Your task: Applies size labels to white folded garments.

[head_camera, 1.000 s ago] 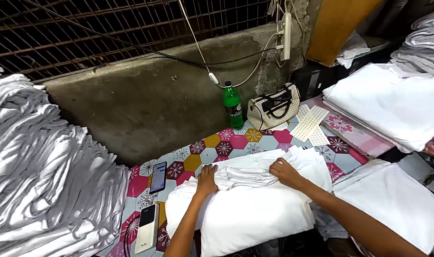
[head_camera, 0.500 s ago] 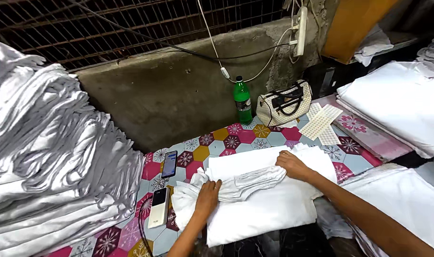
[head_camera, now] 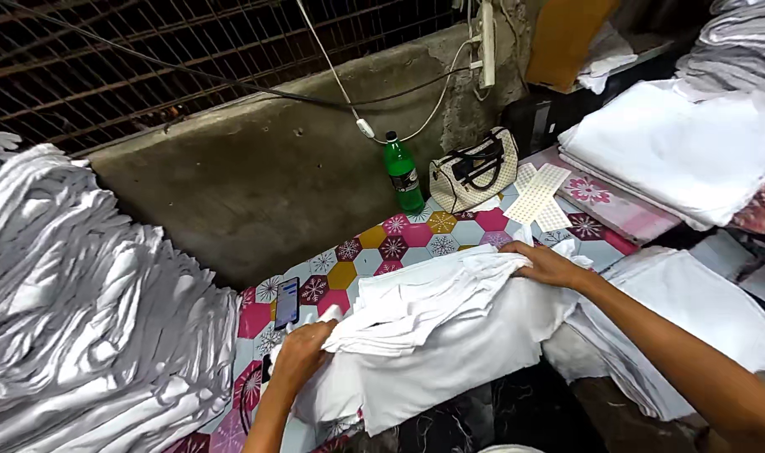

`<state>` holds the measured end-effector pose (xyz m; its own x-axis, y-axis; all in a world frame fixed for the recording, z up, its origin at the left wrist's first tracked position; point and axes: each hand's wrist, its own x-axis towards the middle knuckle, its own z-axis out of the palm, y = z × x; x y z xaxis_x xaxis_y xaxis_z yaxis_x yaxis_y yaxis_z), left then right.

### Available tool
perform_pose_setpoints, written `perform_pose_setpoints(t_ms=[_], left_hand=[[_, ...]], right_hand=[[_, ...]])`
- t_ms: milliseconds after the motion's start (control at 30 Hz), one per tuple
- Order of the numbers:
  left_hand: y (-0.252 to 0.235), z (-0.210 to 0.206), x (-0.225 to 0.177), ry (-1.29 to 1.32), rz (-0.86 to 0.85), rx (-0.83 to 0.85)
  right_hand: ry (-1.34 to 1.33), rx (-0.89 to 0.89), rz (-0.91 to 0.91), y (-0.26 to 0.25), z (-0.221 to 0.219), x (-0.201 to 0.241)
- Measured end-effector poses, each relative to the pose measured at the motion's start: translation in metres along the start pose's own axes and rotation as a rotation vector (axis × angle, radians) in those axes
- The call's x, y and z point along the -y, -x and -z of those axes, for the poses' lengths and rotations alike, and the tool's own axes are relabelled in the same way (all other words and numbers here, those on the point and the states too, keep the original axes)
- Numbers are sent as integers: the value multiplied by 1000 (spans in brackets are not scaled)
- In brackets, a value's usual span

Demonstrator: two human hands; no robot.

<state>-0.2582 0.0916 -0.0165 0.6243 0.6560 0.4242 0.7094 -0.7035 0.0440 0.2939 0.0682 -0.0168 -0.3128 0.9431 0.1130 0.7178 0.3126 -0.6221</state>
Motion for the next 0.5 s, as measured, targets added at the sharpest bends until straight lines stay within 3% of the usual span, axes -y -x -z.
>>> perform_pose_setpoints(t_ms=[100,200,267,333,400,467,500], left_hand=[[-26,2,14,-82,61,-7],[-58,-22,18,-124,354,129],[-71,-45,-2,-24,431,74],[-77,-74,-61,87,377,67],[-62,-122,-122,194,118,114],[-39,-174,-137,180,-60,214],[-29,-191,-122,147,-24,257]], right_hand=[[53,-65,7,-11,8,-2],[243,-131,-158,-35,-10,-24],[263,-174,-247,-45,-31,-21],[214,-265,-230,-39,-69,3],[179,-278,-82,-17,-124,30],[132,-66,84,4,-160,33],[144,12,98,10,-168,19]])
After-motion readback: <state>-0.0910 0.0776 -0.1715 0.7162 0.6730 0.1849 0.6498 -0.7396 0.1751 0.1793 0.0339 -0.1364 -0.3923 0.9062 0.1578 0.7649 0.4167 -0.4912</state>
